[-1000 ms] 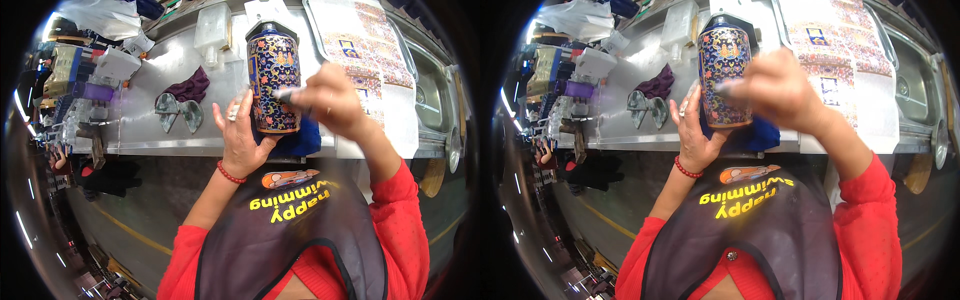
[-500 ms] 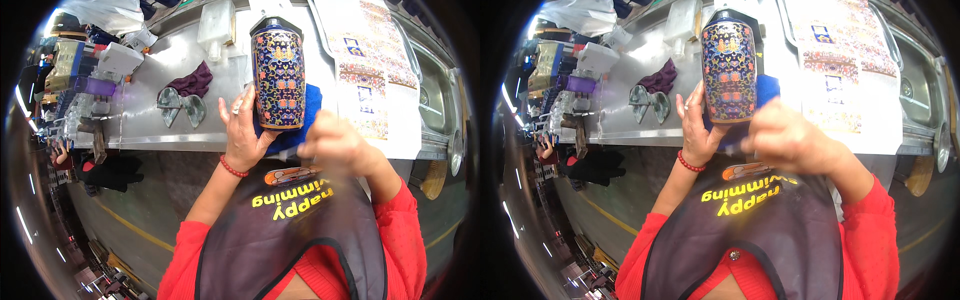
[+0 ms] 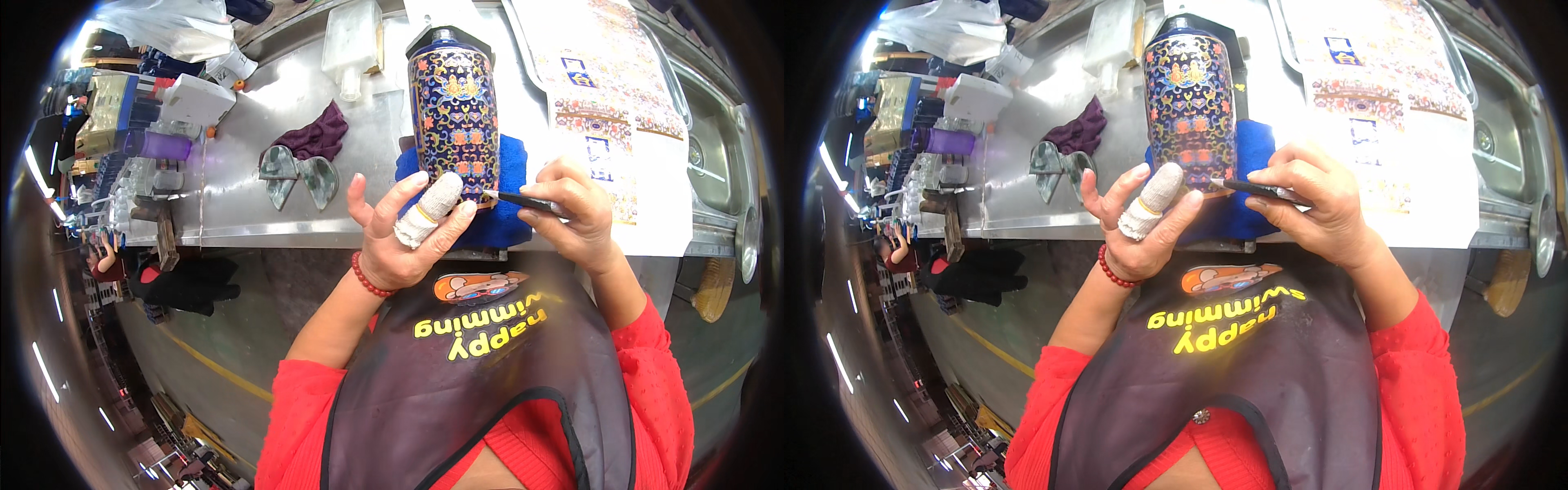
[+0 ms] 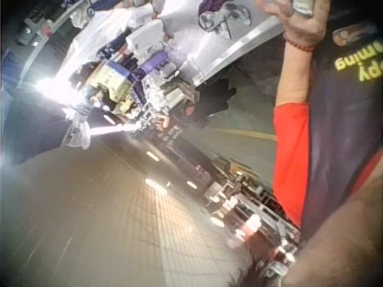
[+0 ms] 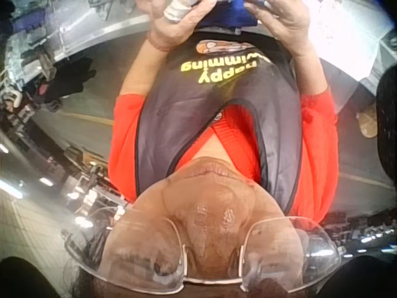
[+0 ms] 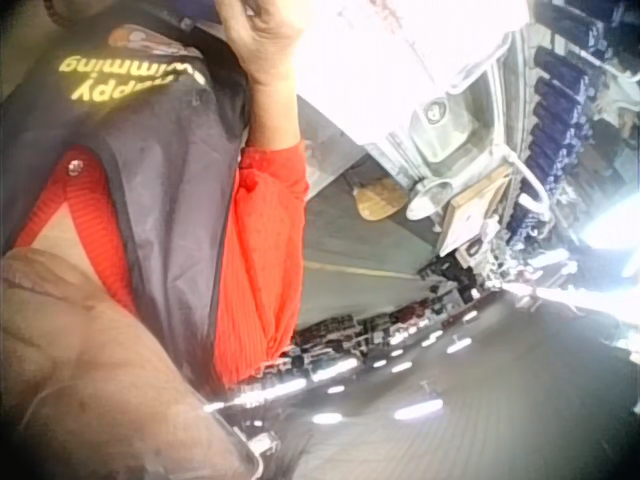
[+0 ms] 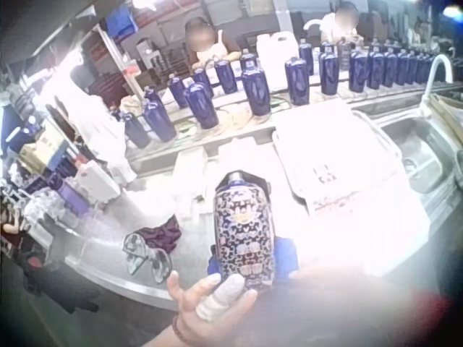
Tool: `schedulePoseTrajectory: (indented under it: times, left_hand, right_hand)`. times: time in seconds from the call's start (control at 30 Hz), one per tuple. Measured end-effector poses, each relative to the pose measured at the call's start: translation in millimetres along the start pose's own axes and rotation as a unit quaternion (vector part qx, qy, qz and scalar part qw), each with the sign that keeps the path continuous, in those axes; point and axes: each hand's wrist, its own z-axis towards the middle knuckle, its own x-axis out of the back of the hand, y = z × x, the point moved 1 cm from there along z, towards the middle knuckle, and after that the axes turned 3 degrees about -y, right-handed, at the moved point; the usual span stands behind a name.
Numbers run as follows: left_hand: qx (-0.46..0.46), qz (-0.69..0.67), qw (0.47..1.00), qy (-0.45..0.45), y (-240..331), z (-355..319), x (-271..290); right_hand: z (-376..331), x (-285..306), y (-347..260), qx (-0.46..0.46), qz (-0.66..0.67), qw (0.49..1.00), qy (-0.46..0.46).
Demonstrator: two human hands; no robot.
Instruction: The person applies decorative stickers to a dark blue cylindrical container. They use a small black scraper tool to smooth the sticker and remove air bubbles while rotating the container. The person finishes by placing the container on the floor with others.
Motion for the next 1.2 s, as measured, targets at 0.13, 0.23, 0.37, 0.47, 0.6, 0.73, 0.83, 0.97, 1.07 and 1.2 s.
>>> schedulePoseTrajectory:
  times: [0.13, 0.23, 0.37, 0.47, 0.6, 0.73, 0.83, 0.97, 1.07, 1.2]
  left_hand:
    - [-0.024, -0.011, 1.000, 0.011, 1, 0, 2]
    - [-0.003, -0.025, 1.000, 0.005, 4, -3, 4]
    - [0.001, -0.030, 1.000, 0.002, 4, -6, 4]
    - [0.017, -0.035, 0.999, 0.010, 4, -7, 6]
    - [0.050, -0.050, 0.997, 0.017, 5, -6, 2]
    - [0.053, -0.064, 0.996, 0.015, 6, -4, -1]
    - [0.056, -0.062, 0.996, 0.019, 7, -4, 0]
    - [0.055, -0.059, 0.997, 0.005, 8, -4, 1]
    - [0.029, -0.042, 0.999, 0.011, 9, -2, 2]
    - [0.022, 0.002, 1.000, -0.012, 11, 2, 0]
  right_hand:
    - [10, 6, -7, 0.055, -0.012, 0.998, -0.041]
    - [22, 6, -11, 0.109, -0.021, 0.989, -0.101]
    - [33, 6, -12, 0.059, -0.048, 0.986, -0.147]
    - [33, 9, -17, 0.117, -0.019, 0.988, -0.103]
    - [30, 11, -19, 0.143, -0.111, 0.980, -0.078]
    - [31, 9, -21, 0.184, -0.158, 0.969, -0.052]
    - [32, 8, -24, 0.195, -0.171, 0.964, -0.056]
    - [32, 9, -25, 0.193, -0.183, 0.962, -0.057]
    - [30, 10, -23, 0.185, -0.160, 0.969, -0.041]
    - [24, 11, -18, 0.160, -0.132, 0.978, -0.032]
